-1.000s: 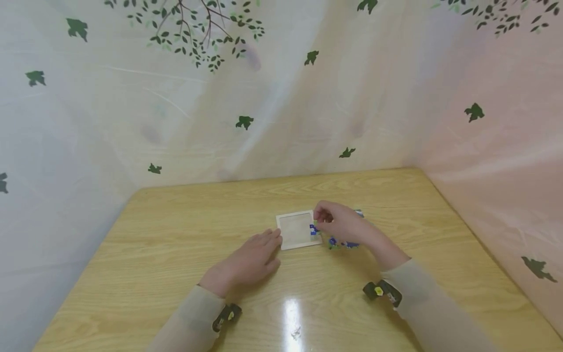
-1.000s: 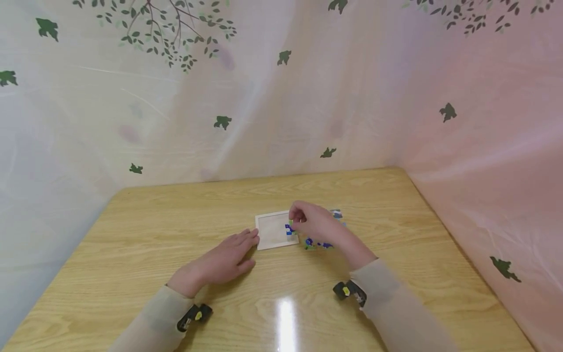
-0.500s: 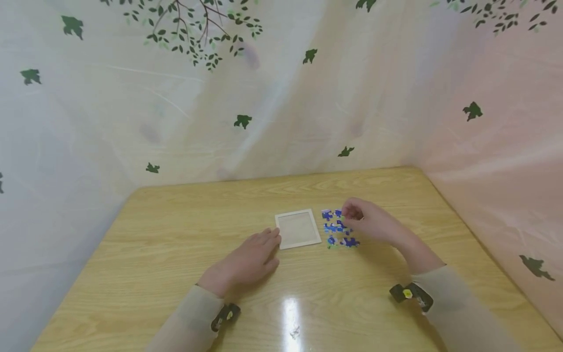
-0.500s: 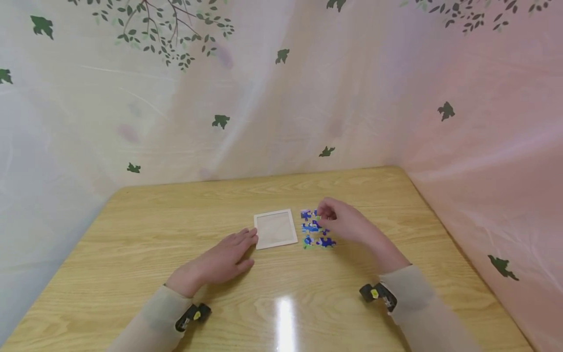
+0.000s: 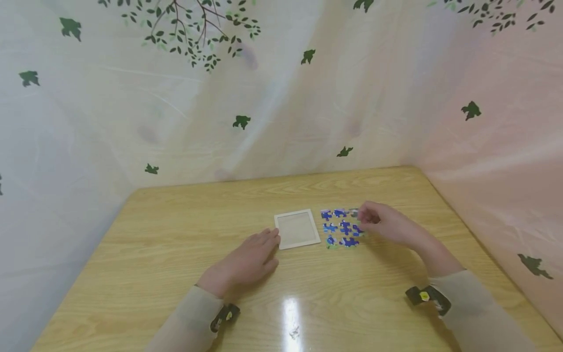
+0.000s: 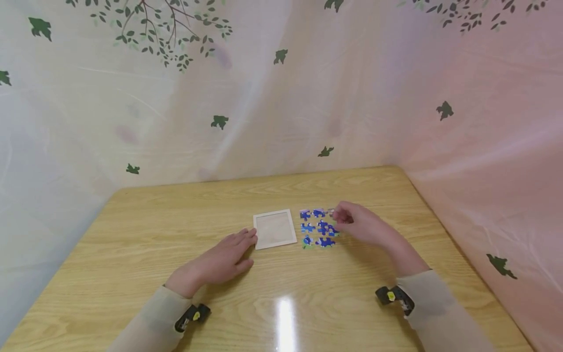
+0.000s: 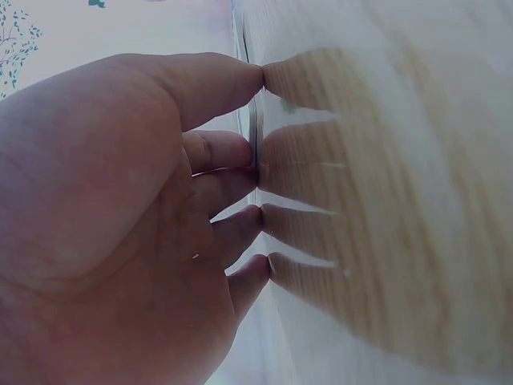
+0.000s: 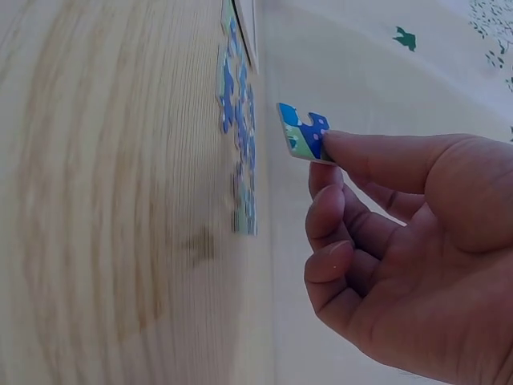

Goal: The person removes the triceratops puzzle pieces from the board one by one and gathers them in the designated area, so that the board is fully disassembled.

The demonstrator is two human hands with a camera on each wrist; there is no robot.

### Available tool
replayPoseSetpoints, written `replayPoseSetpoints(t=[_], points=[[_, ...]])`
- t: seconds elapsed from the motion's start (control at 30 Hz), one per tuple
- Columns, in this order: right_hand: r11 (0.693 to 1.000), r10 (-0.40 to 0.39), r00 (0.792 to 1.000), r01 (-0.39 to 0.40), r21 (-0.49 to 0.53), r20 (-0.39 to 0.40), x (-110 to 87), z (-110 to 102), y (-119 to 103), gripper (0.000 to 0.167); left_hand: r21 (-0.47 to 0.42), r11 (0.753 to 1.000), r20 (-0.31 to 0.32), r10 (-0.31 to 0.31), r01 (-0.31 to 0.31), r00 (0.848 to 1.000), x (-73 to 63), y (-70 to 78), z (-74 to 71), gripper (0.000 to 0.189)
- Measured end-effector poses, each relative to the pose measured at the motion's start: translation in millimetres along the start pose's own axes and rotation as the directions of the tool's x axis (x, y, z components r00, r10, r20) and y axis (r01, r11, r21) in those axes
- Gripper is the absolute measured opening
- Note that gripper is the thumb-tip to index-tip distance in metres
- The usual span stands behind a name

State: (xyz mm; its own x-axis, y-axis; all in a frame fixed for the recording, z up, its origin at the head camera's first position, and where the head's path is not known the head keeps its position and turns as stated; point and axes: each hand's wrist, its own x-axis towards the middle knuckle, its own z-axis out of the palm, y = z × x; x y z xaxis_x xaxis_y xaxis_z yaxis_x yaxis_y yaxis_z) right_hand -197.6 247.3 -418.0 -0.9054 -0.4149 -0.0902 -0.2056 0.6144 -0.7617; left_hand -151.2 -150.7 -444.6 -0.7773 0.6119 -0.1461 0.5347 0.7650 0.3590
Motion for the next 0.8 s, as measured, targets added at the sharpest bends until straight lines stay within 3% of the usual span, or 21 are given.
replayPoseSetpoints(t=[0.3, 0.8], points=[[1.000, -0.012, 0.998, 0.011, 0.019, 0.055, -6.9, -4, 14, 0.009, 0.000, 1.000, -0.003, 0.003, -0.003, 1.000, -0.8, -0.5, 0.0, 0.062], [0.999, 0.027, 0.998, -0.025, -0.036, 0.059, -6.7, 0, 29, 0.010, -0.005, 1.000, -0.006, 0.004, -0.004, 1.000, -0.5, -1.2, 1.7, 0.063]])
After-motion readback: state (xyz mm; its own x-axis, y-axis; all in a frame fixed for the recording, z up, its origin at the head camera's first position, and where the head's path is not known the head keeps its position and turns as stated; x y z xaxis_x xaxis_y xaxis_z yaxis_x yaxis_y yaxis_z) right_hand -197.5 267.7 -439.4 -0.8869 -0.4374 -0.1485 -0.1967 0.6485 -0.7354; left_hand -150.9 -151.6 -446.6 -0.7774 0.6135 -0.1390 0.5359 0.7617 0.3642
